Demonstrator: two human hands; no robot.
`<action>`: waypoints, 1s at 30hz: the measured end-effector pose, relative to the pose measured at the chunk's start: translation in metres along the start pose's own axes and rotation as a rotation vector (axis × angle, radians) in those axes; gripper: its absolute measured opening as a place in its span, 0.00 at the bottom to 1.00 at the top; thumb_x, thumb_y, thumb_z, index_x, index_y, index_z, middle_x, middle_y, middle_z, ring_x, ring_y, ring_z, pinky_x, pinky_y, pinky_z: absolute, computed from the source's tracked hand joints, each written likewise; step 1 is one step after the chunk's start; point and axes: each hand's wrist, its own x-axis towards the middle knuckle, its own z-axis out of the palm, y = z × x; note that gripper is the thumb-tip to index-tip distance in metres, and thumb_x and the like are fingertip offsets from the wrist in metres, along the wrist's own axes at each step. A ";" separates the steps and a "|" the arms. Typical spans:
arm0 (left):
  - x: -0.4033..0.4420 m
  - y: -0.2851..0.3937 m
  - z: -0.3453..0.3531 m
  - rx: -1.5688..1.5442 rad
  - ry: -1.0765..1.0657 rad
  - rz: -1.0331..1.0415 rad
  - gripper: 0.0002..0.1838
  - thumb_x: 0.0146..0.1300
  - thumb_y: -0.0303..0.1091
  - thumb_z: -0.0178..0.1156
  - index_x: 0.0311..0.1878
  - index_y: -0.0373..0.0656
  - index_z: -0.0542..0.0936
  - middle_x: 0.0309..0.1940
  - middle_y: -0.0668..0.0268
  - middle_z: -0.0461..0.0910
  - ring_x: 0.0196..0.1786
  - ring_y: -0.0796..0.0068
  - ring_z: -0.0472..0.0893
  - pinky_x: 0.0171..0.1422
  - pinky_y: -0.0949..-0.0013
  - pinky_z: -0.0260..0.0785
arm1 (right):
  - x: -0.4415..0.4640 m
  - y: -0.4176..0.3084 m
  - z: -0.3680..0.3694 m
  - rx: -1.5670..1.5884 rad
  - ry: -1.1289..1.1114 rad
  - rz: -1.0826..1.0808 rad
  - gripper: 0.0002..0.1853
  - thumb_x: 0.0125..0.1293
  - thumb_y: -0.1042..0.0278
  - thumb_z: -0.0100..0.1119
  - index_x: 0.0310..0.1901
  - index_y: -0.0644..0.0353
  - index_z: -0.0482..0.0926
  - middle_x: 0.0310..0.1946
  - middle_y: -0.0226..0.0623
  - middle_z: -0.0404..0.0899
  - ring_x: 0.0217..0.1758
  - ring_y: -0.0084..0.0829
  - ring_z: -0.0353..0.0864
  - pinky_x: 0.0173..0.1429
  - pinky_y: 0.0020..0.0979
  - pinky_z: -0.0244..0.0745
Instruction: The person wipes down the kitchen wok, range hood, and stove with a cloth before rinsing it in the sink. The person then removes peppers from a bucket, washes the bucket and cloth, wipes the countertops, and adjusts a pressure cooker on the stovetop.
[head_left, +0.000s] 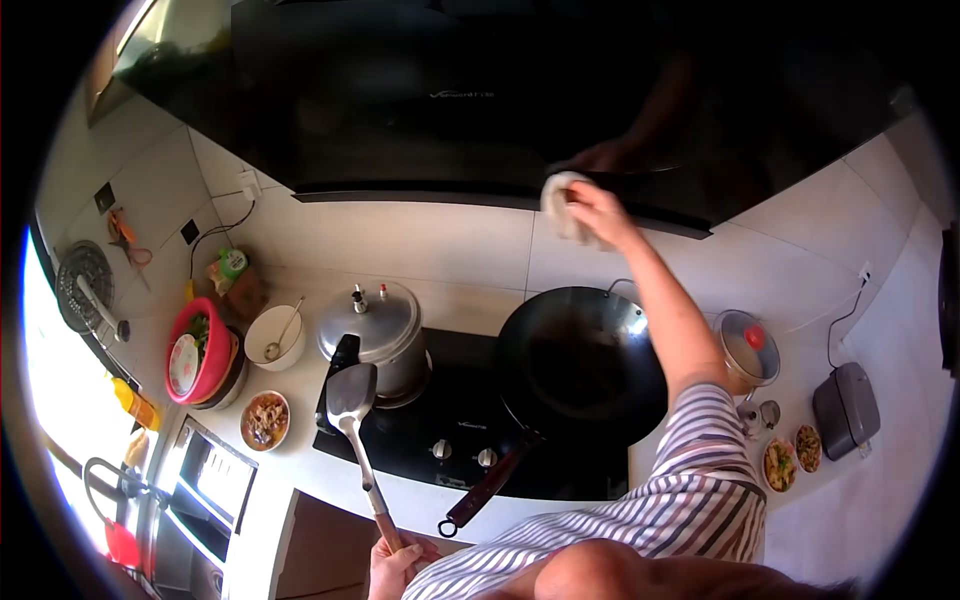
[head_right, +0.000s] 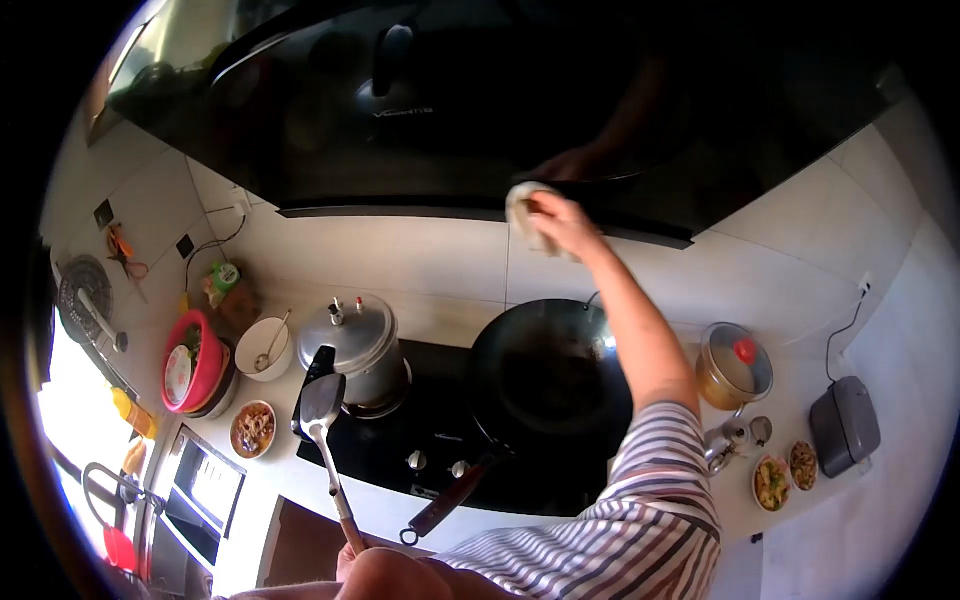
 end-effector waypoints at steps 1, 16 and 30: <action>0.000 0.002 -0.001 0.003 -0.002 0.001 0.05 0.48 0.17 0.52 0.30 0.34 0.70 0.26 0.53 0.79 0.30 0.66 0.79 0.38 0.67 0.73 | 0.016 -0.007 0.024 0.100 -0.167 -0.006 0.25 0.58 0.73 0.53 0.58 0.64 0.65 0.53 0.35 0.72 0.52 0.23 0.72 0.54 0.26 0.68; -0.024 -0.037 -0.010 -0.289 0.101 0.143 0.08 0.48 0.16 0.53 0.32 0.36 0.69 0.26 0.53 0.78 0.30 0.67 0.79 0.37 0.66 0.73 | 0.033 -0.053 0.107 -0.781 -0.271 -0.363 0.28 0.51 0.64 0.60 0.55 0.58 0.66 0.41 0.48 0.77 0.45 0.43 0.77 0.47 0.38 0.71; -0.003 -0.013 0.021 -0.064 -0.083 0.041 0.06 0.49 0.14 0.57 0.31 0.33 0.75 0.28 0.57 0.80 0.31 0.72 0.80 0.41 0.70 0.74 | -0.098 -0.116 -0.010 0.424 -0.469 0.391 0.11 0.51 0.74 0.53 0.38 0.60 0.73 0.30 0.28 0.75 0.30 0.18 0.72 0.38 0.21 0.69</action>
